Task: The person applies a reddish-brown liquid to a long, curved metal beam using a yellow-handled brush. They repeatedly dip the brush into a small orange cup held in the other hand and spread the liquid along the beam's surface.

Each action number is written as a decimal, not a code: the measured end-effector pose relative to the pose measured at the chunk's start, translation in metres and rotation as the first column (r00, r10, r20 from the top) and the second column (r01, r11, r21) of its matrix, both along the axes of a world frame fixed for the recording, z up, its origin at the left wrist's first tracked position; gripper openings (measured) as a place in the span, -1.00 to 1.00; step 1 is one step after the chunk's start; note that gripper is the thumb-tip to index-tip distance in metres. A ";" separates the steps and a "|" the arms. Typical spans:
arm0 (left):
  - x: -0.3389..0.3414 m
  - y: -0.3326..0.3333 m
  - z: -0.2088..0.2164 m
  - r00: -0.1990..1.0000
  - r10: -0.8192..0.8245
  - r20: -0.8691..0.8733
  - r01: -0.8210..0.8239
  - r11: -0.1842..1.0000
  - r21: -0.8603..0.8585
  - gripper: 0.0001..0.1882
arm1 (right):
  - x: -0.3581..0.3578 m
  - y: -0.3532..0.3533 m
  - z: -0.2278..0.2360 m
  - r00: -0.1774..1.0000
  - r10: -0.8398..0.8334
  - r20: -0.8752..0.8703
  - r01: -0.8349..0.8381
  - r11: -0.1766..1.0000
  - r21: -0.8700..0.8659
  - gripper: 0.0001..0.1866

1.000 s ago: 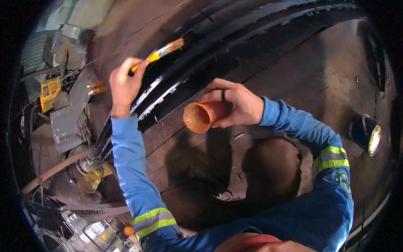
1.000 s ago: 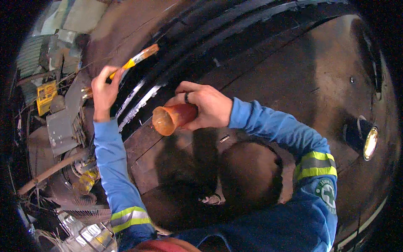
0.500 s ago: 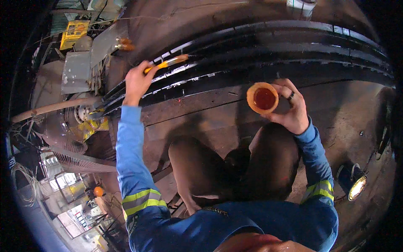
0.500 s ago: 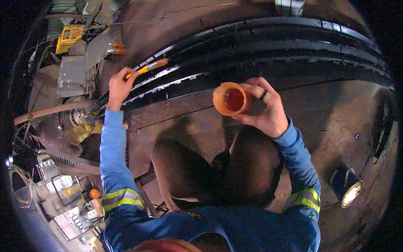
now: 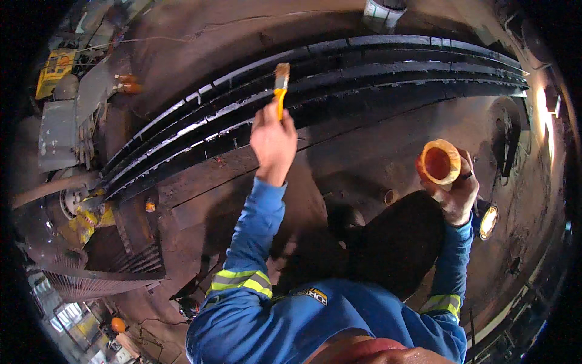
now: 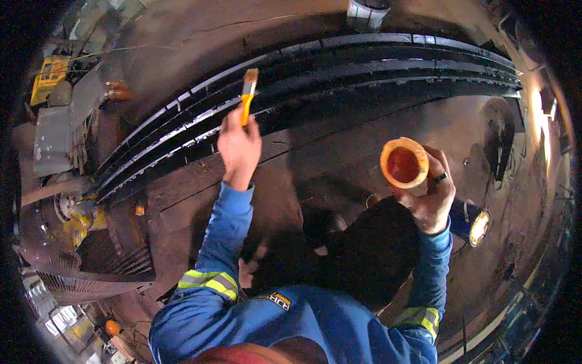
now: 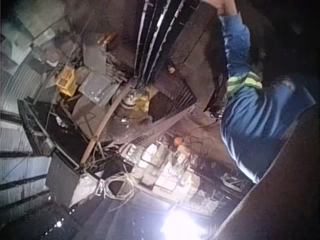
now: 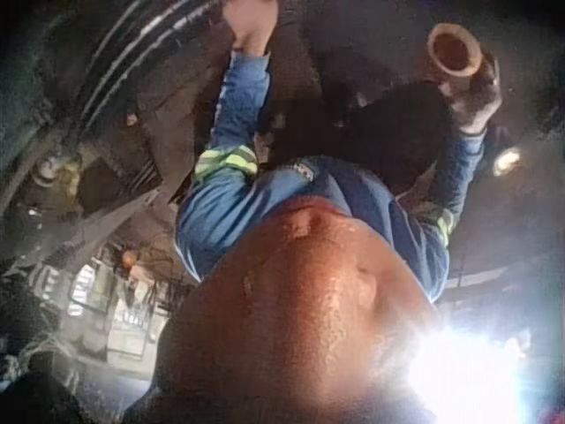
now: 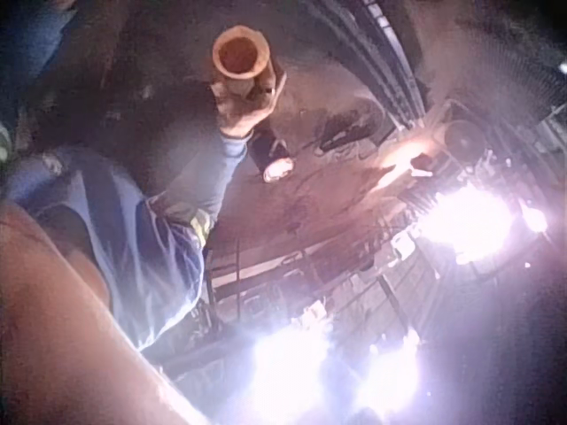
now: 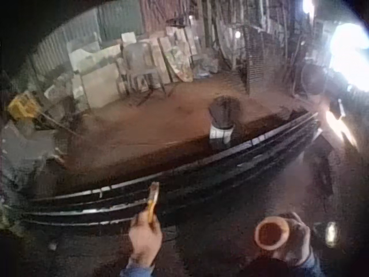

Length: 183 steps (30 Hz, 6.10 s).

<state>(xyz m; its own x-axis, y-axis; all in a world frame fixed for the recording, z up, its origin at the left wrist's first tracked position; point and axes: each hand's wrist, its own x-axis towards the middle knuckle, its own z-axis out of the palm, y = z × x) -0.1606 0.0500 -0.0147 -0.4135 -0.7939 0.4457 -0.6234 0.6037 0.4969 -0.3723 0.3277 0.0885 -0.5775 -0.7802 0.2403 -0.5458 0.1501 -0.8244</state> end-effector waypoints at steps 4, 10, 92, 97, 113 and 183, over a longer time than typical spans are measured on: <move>-0.041 0.012 0.014 0.989 -0.145 0.007 0.145 0.989 -0.013 -0.77 | 0.025 0.027 0.024 0.970 -0.199 -0.137 0.217 0.967 0.135 -0.36; -0.065 -0.001 0.011 0.991 -0.092 -0.099 0.105 0.986 0.131 -0.81 | 0.044 0.066 0.025 0.931 -0.364 -0.022 0.365 0.930 0.035 -0.32; -0.328 0.189 0.120 0.608 -0.739 0.291 0.737 0.662 0.141 -0.89 | -0.322 0.056 -0.116 0.905 0.408 -0.121 -0.422 0.896 -0.140 -0.34; -0.314 0.173 0.110 0.564 -0.731 0.385 0.766 0.637 0.087 -0.89 | -0.310 0.037 -0.107 0.851 0.446 -0.277 -0.472 0.881 -0.033 -0.31; -0.243 0.119 0.042 0.840 -0.278 -0.466 0.543 0.436 0.718 -0.74 | -0.249 0.022 -0.128 0.944 0.080 -0.321 -0.108 0.992 -0.068 -0.34; -0.219 0.076 0.132 0.059 -0.134 -0.989 0.971 0.238 0.026 -0.72 | -0.322 0.043 -0.123 0.952 -0.098 0.291 0.184 0.941 -0.285 -0.20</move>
